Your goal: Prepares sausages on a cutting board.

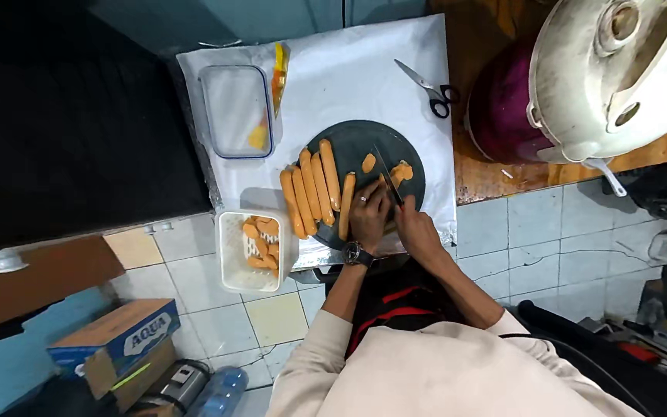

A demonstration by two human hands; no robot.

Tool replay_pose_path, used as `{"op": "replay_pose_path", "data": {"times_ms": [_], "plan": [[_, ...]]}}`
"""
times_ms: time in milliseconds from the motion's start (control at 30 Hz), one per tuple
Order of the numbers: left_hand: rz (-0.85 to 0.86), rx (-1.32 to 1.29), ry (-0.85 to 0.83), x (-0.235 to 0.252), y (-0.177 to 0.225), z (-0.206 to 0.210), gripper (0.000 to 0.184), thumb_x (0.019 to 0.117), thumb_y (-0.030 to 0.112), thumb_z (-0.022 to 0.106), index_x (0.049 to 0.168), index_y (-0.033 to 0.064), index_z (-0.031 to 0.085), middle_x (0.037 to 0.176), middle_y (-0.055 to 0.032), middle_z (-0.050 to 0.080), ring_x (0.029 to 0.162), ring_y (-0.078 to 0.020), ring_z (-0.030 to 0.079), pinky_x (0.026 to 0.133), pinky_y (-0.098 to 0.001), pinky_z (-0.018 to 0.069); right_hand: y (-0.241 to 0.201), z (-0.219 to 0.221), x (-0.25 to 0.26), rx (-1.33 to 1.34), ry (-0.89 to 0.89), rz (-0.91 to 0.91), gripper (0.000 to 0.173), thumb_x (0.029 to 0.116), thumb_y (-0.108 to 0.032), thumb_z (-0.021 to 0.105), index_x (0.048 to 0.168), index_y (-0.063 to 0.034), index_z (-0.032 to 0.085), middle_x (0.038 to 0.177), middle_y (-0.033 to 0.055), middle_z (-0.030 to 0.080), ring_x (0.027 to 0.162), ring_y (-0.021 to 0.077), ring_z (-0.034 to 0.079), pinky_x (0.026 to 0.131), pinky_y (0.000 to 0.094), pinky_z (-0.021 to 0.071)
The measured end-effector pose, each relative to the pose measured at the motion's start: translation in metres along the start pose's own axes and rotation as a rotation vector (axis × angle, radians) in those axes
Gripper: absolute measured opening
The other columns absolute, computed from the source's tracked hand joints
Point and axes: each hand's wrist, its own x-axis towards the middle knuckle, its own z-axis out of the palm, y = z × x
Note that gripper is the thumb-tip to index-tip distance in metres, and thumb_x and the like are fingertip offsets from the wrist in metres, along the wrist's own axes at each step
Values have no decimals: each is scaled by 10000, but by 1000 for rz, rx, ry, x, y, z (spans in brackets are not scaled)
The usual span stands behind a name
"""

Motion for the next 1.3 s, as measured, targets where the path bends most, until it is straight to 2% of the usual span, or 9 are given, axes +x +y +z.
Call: {"op": "replay_pose_path", "data": {"times_ms": [233,367,533,733,800,900,1000,1233,1300], "plan": [[-33,-32,50,-3,1,3,154,927,89,712,1045,46,800,1163,-120,758,1068,-219,731,939,-325,588,9,18,-15,-33,-52,55,314,1107,-277,423,1232,0,504,714,159,640,681,368,705,626,513,575],[-35,-43,23,-4,1,0,174,931,96,709,1075,49,795,1185,-120,751,1093,-220,723,960,-329,581,0,18,-9,-14,-57,76,306,1107,-258,426,1283,-11,466,732,182,627,668,388,692,587,532,571],[-35,-53,38,-3,0,2,174,926,94,715,1072,44,796,1175,-123,755,1088,-226,726,960,-333,579,6,26,-21,-91,-129,135,334,1114,-264,381,1292,-2,487,814,193,677,801,406,724,717,541,582],[-53,-62,1,-4,1,-1,191,930,101,716,1098,58,795,1193,-115,751,1115,-232,720,972,-353,580,1,17,-15,-31,-123,167,337,1110,-279,409,1304,-12,472,814,202,674,779,414,718,690,560,578],[-44,-53,-15,-5,3,-5,194,946,106,698,1109,60,792,1214,-108,747,1132,-224,716,986,-351,572,-8,11,-9,16,-86,146,338,1108,-284,425,1316,-19,456,791,210,655,731,419,705,634,561,574],[-37,-34,-99,-14,6,-16,259,990,120,645,1220,57,747,1330,-108,692,1234,-240,659,1066,-371,520,-10,14,-10,40,-18,118,323,1106,-288,424,1307,-36,441,737,186,628,668,405,687,576,547,567],[-29,-42,-48,-16,3,-11,260,969,116,668,1208,54,750,1310,-117,698,1219,-259,658,1046,-373,525,4,22,-10,29,-17,108,386,1111,-304,406,1322,14,464,769,184,665,732,400,713,667,546,580],[-57,-48,-9,-18,0,-7,231,963,84,662,1169,57,762,1275,-116,712,1174,-246,681,1001,-363,554,5,23,-32,15,-65,99,377,1107,-294,408,1305,12,503,796,173,677,775,374,718,721,523,577],[-41,-54,-34,-22,-1,-12,264,969,92,664,1218,40,733,1314,-137,687,1189,-275,671,1014,-403,549,7,26,-37,-10,-73,103,387,1108,-317,377,1280,-1,517,787,154,676,774,356,720,712,511,576]]}}
